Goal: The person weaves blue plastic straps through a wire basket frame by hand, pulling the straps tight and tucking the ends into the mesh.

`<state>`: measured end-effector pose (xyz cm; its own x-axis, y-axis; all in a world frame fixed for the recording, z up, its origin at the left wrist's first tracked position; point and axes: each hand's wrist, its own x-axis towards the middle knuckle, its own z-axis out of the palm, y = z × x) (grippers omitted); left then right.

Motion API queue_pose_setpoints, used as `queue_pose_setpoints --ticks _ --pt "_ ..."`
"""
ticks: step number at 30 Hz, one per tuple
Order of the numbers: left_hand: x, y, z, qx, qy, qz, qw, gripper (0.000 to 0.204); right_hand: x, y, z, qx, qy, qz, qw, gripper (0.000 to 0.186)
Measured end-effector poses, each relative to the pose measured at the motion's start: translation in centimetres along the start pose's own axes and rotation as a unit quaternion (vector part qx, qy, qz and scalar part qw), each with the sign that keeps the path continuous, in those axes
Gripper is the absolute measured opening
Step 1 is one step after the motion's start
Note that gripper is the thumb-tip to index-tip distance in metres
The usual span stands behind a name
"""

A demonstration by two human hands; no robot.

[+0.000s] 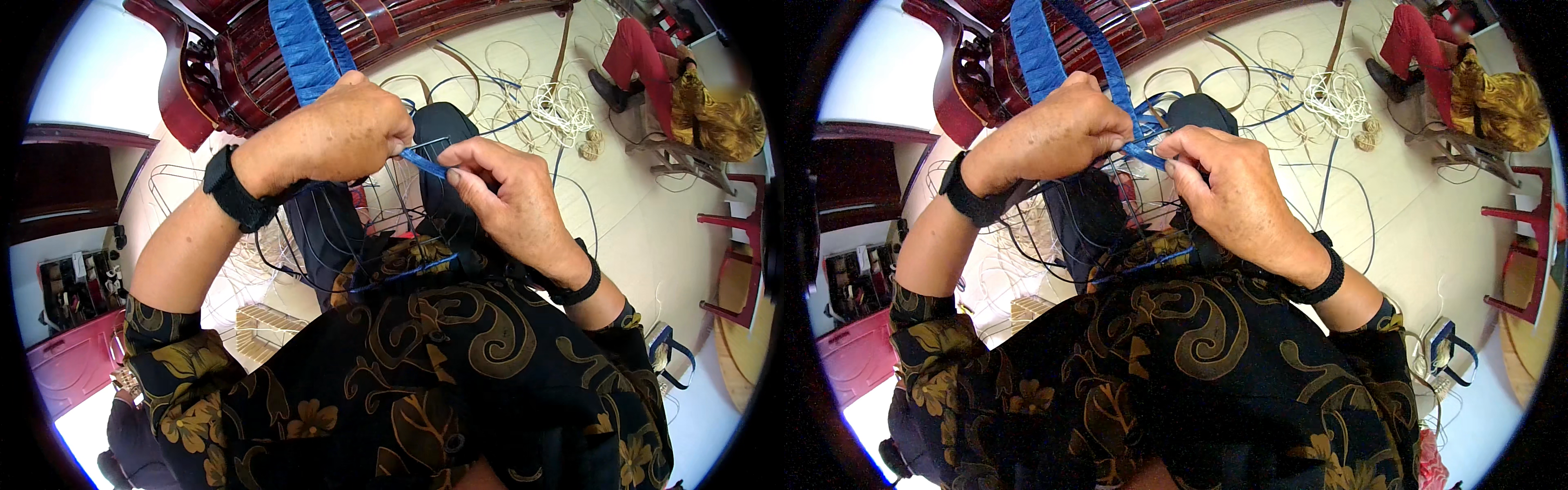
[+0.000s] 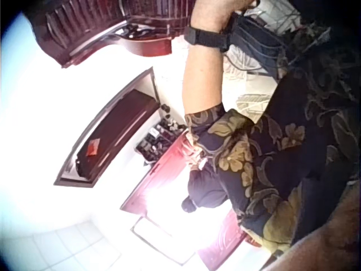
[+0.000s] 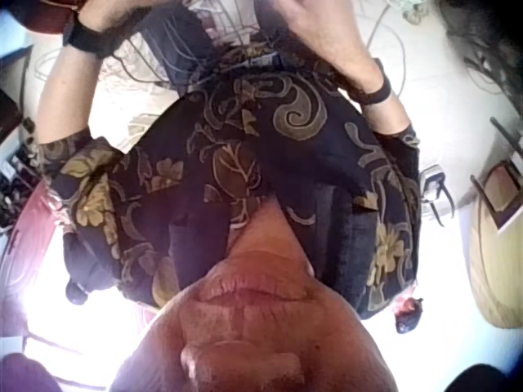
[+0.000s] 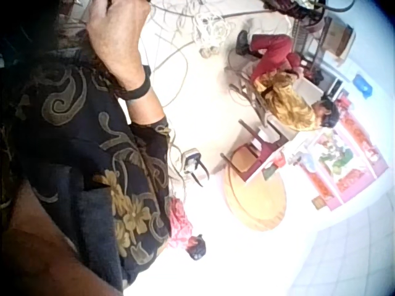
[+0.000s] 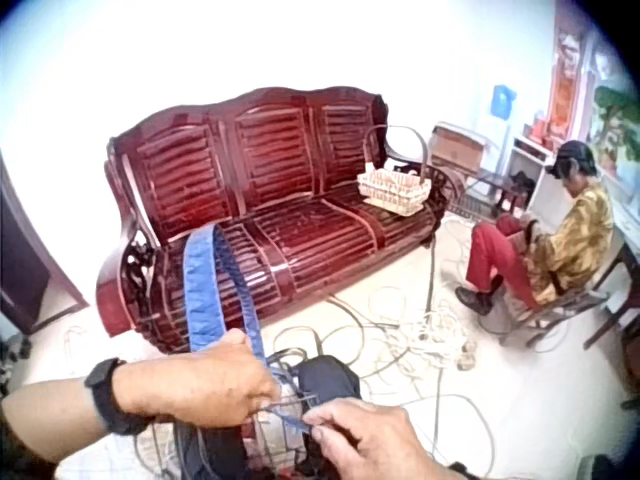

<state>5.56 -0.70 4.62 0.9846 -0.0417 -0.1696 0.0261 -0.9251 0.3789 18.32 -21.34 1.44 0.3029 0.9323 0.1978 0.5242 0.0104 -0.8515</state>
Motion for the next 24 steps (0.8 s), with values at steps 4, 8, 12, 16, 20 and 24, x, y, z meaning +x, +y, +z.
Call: queue_pose_setpoints --ticks 4,8,12,16,20,24 --pt "0.1 0.1 -0.8 -0.013 -0.024 0.005 1.0 0.012 -0.2 -0.2 0.2 0.081 -0.006 0.081 0.993 0.013" --pt "-0.3 -0.3 0.1 -0.023 0.031 0.043 0.998 0.012 -0.4 -0.1 0.3 0.162 -0.02 0.13 0.978 0.013" --pt "-0.2 -0.7 0.5 -0.031 0.057 0.061 0.996 0.013 -0.1 -1.5 0.0 0.229 -0.03 0.202 0.952 0.013" --pt "-0.2 -0.5 0.5 -0.008 0.075 0.075 0.994 0.014 -0.9 -0.2 0.5 0.165 -0.049 0.153 0.973 0.014" --pt "-0.4 -0.4 0.9 -0.016 0.1 0.07 0.992 0.013 -1.0 -1.3 0.5 0.101 -0.043 0.156 0.982 0.016" --pt "-0.1 -0.3 1.0 -0.036 0.086 0.053 0.994 0.012 -0.1 -3.2 0.8 0.122 -0.041 0.212 0.969 0.014"
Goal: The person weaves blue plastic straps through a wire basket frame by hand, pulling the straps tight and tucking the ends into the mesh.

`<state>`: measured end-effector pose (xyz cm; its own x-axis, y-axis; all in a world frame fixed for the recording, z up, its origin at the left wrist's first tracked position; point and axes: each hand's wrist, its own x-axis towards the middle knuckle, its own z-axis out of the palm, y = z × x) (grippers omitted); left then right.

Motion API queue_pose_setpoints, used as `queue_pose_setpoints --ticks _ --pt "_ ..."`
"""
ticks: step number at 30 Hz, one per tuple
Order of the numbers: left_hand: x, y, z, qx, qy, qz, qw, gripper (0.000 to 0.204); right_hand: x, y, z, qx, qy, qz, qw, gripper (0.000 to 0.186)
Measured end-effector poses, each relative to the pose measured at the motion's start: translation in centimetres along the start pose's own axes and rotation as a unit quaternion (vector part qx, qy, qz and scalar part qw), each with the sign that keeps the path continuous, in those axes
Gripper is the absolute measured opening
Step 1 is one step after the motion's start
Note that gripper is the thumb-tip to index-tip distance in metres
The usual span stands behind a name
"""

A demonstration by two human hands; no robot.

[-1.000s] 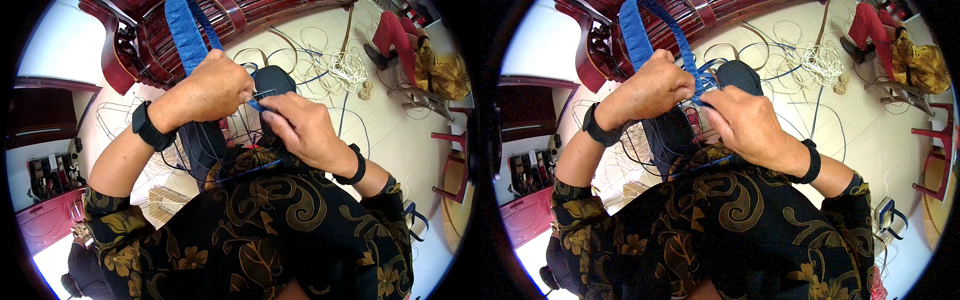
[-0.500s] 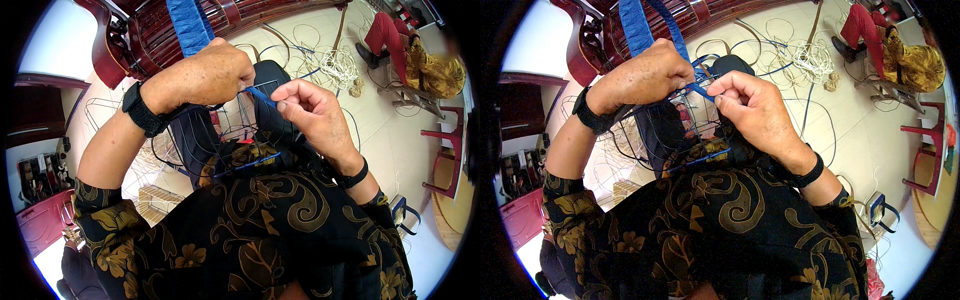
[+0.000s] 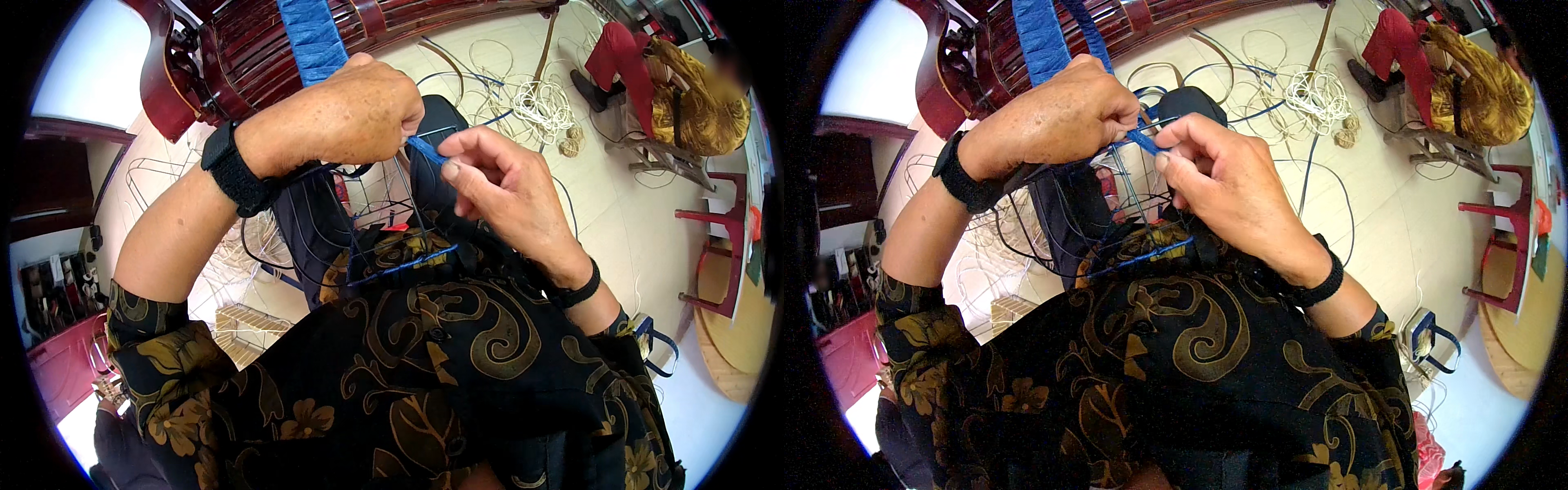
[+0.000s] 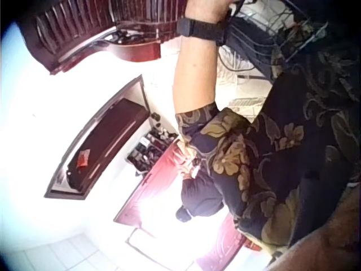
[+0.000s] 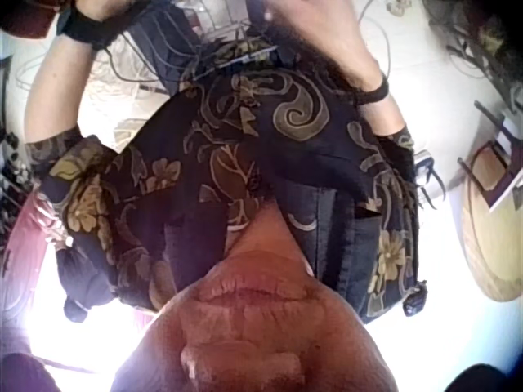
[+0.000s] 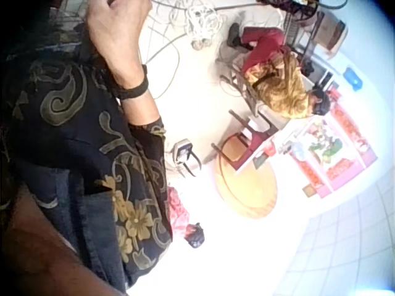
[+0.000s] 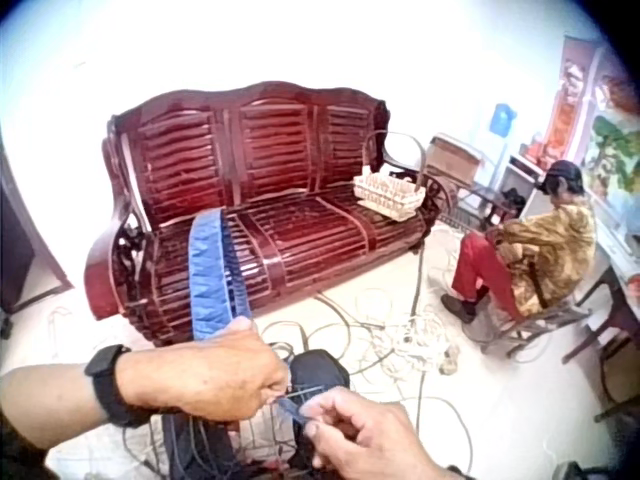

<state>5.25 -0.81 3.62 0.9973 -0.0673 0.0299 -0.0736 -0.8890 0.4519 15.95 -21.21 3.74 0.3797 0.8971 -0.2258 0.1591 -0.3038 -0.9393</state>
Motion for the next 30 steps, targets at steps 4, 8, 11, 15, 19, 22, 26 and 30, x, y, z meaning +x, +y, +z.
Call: queue_pose_setpoints --ticks 4,8,11,15,19,22,26,30 --pt "0.0 -0.4 0.1 0.028 0.0 -0.001 1.0 0.01 0.5 1.2 0.5 0.007 -0.006 -0.041 0.999 0.013" --pt "0.2 0.0 -0.2 -0.011 -0.003 -0.002 1.0 0.011 0.2 1.2 0.2 -0.053 -0.001 -0.038 0.998 0.011" --pt "0.3 0.1 0.3 -0.022 0.019 -0.009 1.0 0.013 0.3 1.3 0.2 -0.041 0.001 -0.039 0.998 0.01" --pt "0.2 -0.1 0.3 -0.021 0.027 -0.007 0.999 0.013 0.1 1.9 0.1 -0.122 0.024 -0.083 0.989 0.01" --pt "0.6 -0.2 0.0 -0.025 0.001 -0.017 1.0 0.014 -0.7 1.9 0.0 -0.294 0.079 -0.14 0.942 0.009" --pt "0.6 0.0 0.0 -0.009 0.016 -0.01 1.0 0.018 -0.7 2.4 -0.1 -0.35 0.098 -0.178 0.914 0.009" --pt "0.7 0.3 -0.1 0.003 -0.016 -0.027 1.0 0.017 -0.3 3.0 -0.3 -0.374 0.11 -0.232 0.891 0.009" --pt "0.5 0.5 -0.4 0.006 -0.034 -0.033 0.999 0.015 -0.2 3.2 -0.5 -0.405 0.105 -0.24 0.876 0.011"
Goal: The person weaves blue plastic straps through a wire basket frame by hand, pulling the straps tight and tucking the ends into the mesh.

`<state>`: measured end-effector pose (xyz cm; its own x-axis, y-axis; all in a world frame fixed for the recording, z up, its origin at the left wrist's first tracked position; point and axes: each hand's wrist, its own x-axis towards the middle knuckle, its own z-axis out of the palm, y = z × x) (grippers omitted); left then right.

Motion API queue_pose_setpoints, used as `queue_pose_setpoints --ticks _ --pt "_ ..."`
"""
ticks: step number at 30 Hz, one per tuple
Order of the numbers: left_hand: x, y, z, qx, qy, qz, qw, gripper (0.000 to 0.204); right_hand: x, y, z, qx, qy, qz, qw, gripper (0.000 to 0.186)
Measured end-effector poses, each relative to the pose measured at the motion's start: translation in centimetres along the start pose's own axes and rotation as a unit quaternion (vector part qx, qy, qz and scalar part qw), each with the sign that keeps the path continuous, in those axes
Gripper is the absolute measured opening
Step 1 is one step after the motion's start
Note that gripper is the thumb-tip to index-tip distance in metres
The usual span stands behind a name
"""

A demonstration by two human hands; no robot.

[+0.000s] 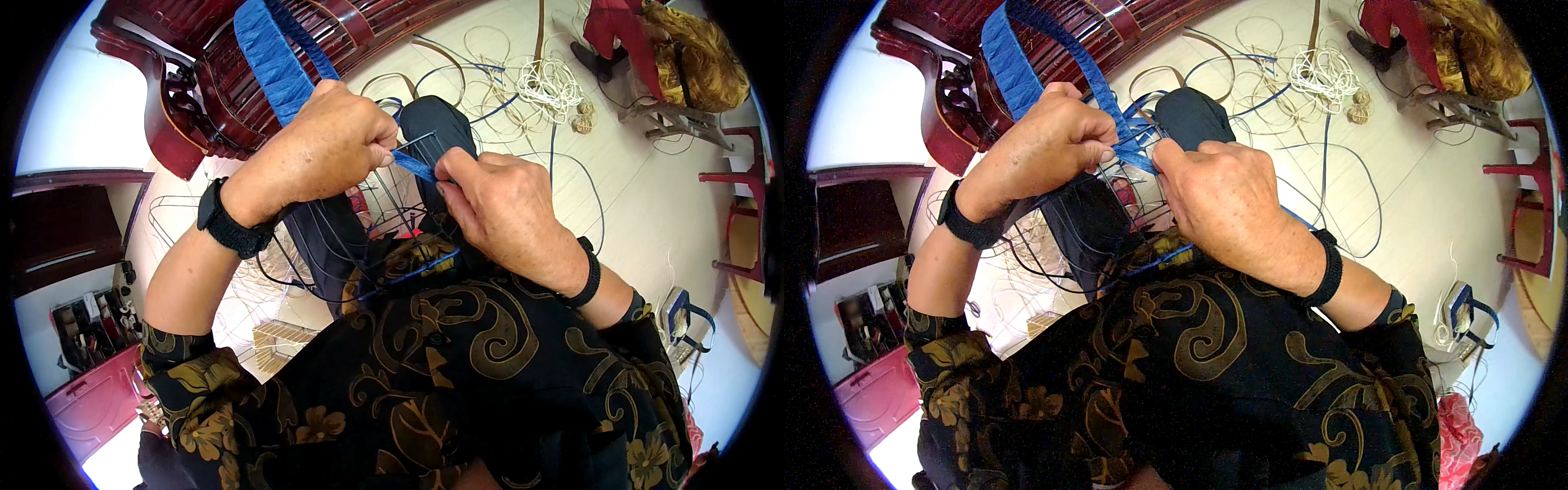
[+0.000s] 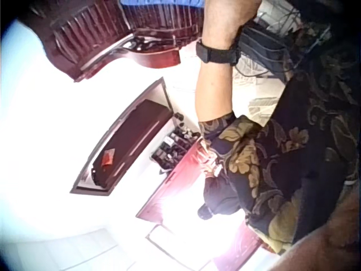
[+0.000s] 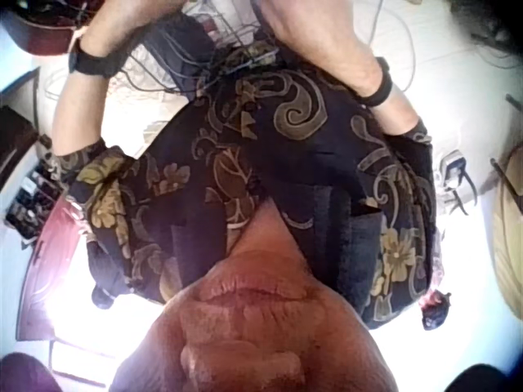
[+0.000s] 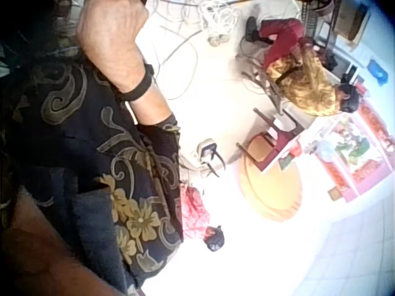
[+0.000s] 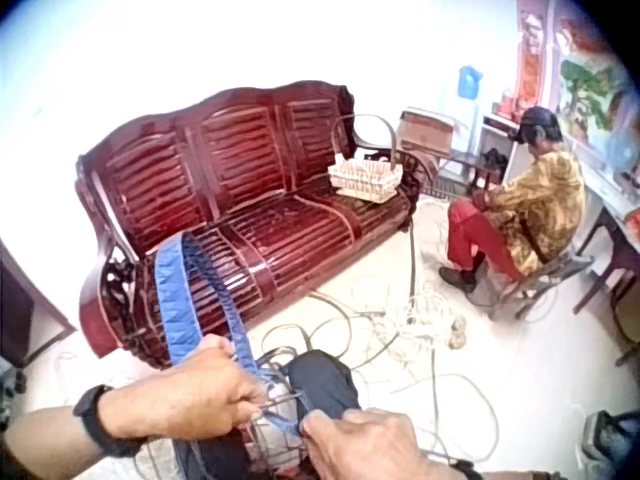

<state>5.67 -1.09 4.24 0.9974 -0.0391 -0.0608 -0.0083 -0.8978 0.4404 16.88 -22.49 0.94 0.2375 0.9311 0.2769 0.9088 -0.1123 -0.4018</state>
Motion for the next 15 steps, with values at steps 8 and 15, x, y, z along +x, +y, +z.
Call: queue_pose_setpoints --ticks 8,15 --pt "-0.2 1.0 0.6 0.023 0.023 -0.016 0.999 0.019 1.0 1.7 -1.2 0.021 0.016 -0.049 0.998 0.018" --pt "-0.3 2.3 1.6 0.077 0.058 -0.034 0.995 0.016 8.1 7.2 0.3 0.204 -0.137 -0.085 0.966 0.019"
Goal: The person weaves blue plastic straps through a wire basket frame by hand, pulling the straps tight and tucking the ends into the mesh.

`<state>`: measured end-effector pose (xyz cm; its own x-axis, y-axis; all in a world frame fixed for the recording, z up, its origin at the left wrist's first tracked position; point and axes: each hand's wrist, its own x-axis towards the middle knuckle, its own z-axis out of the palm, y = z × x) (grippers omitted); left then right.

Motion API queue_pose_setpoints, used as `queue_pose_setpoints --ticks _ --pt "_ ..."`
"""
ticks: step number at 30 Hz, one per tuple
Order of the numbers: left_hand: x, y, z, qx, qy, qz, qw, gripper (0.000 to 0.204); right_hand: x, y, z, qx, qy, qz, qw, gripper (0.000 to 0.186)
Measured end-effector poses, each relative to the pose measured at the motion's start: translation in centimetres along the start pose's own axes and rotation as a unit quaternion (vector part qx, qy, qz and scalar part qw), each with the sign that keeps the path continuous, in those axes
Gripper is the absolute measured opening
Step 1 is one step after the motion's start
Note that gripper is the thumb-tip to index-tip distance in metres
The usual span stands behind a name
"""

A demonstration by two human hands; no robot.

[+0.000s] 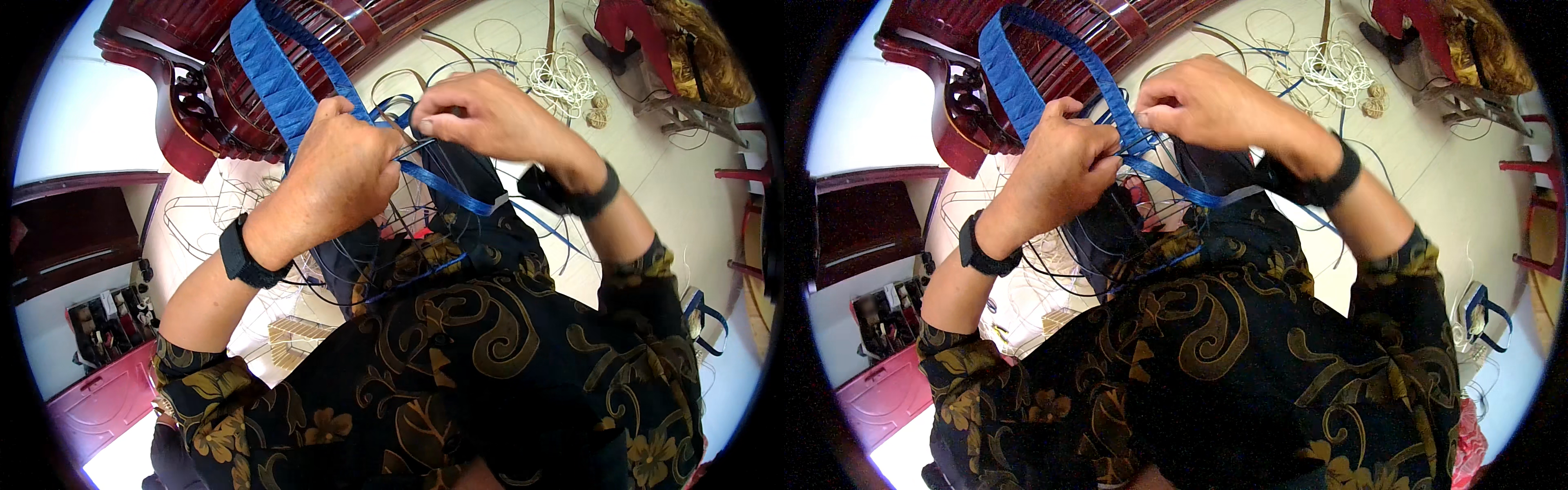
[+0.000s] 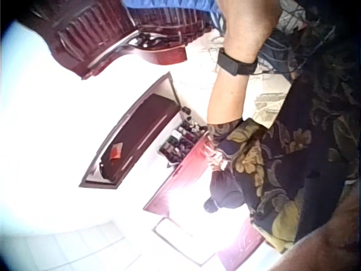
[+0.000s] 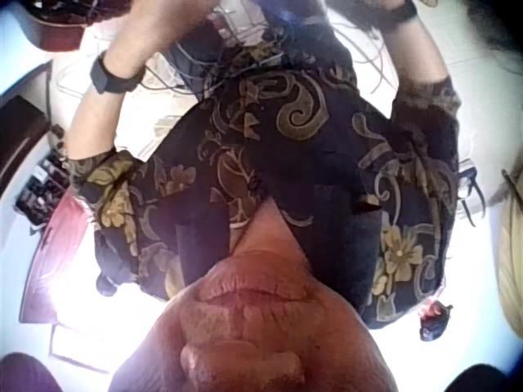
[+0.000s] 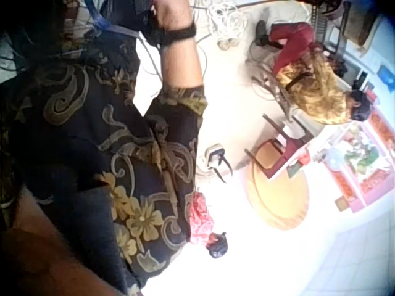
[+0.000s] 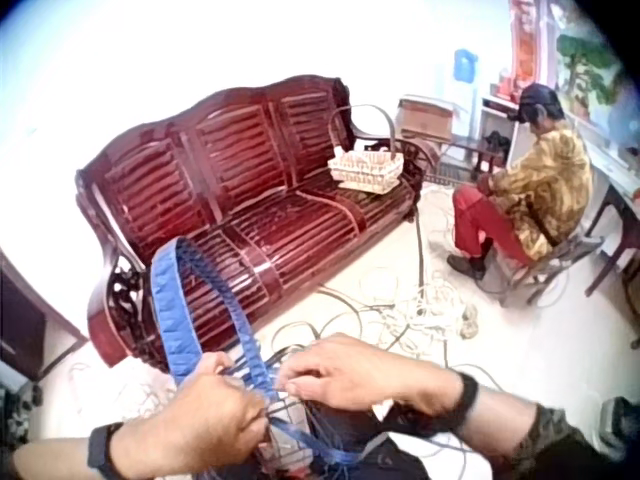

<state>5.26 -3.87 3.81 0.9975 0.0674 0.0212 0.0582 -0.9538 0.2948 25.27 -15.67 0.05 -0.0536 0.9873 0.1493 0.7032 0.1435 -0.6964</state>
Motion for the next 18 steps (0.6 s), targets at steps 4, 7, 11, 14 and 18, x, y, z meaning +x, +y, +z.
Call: queue_pose_setpoints --ticks 4,7,11,14,18 --pt "0.0 0.4 0.4 0.043 0.023 -0.009 0.999 0.01 4.1 2.1 0.0 0.295 -0.272 0.041 0.915 0.029" --pt "0.2 1.1 0.5 0.078 0.036 -0.019 0.996 0.006 6.4 5.0 2.5 0.448 -0.388 0.014 0.806 0.032" --pt "0.3 1.5 0.4 0.089 0.032 -0.029 0.995 0.006 8.8 6.2 4.3 0.492 -0.55 0.019 0.675 0.04" --pt "0.4 1.5 0.6 0.114 0.036 -0.028 0.992 0.007 9.7 5.1 5.0 0.374 -0.58 -0.005 0.724 0.031" --pt "-0.1 1.4 1.0 0.112 0.045 -0.037 0.992 0.005 9.6 4.4 3.9 0.233 -0.491 -0.074 0.836 0.022"
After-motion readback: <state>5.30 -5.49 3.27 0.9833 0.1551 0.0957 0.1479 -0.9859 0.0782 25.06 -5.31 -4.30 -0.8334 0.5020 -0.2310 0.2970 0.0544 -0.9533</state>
